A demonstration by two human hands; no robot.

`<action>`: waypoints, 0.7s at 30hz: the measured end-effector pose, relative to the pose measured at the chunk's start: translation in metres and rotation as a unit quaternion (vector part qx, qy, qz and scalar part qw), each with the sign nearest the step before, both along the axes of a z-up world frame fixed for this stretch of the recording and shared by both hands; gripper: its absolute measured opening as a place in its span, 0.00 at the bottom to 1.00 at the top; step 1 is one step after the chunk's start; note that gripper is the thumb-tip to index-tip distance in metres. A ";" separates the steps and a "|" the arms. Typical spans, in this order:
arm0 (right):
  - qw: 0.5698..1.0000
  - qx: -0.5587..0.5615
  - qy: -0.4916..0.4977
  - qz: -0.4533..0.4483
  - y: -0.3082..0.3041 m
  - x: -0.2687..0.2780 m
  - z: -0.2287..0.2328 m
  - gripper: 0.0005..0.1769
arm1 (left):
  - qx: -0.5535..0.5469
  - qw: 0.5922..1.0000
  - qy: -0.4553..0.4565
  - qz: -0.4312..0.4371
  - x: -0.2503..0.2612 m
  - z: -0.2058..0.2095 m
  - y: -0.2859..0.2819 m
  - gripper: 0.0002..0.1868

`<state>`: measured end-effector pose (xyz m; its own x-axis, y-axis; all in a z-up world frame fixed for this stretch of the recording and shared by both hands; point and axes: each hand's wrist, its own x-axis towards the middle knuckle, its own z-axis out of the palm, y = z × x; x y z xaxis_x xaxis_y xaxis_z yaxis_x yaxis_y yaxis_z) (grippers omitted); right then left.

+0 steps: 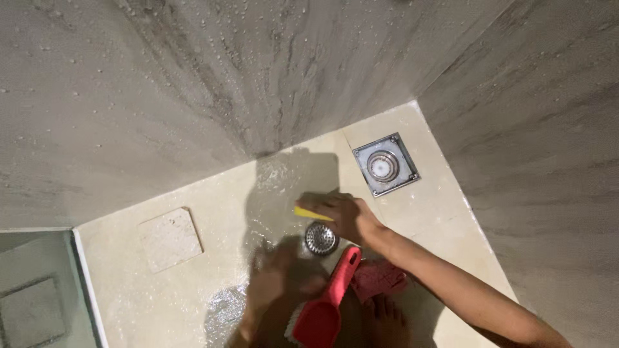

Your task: The person scrubs the shower floor and drain using a sponge and brushes, then picks up and scrubs a loose floor tile before replacing it.

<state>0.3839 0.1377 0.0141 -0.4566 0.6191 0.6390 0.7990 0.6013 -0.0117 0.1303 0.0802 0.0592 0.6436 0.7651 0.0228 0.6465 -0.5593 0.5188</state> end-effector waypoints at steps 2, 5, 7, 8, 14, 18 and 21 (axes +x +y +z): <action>0.936 -0.312 0.136 -0.088 0.000 0.011 0.000 0.24 | -0.054 0.998 -0.015 0.001 0.008 -0.002 -0.026 0.30; 0.860 -0.367 0.128 -0.332 -0.009 0.034 0.003 0.30 | -0.182 0.980 0.054 0.058 0.012 -0.006 -0.054 0.63; 0.858 -0.393 0.160 -0.288 -0.034 0.016 -0.006 0.24 | -0.192 0.978 0.053 0.055 0.012 -0.016 -0.069 0.73; 0.854 -0.418 0.193 -0.241 -0.049 0.006 -0.012 0.18 | -0.195 0.978 0.052 0.052 0.011 -0.025 -0.077 0.76; 0.866 -0.389 0.141 -0.281 -0.059 0.058 -0.012 0.20 | -0.011 0.986 0.147 0.077 0.023 -0.079 -0.107 0.59; 0.821 -0.399 0.158 -0.377 -0.096 0.072 -0.009 0.30 | -0.258 0.943 0.205 0.047 0.021 -0.042 -0.084 0.59; 0.967 -0.186 0.080 -0.152 -0.138 0.075 -0.027 0.23 | -0.310 0.943 0.081 0.092 0.008 -0.002 -0.063 0.60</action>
<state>0.4587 0.0000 -0.0127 -0.1312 0.9097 0.3940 0.9082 0.2697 -0.3202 0.1381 0.0170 0.0576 0.4551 0.6984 -0.5523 0.8015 -0.0512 0.5958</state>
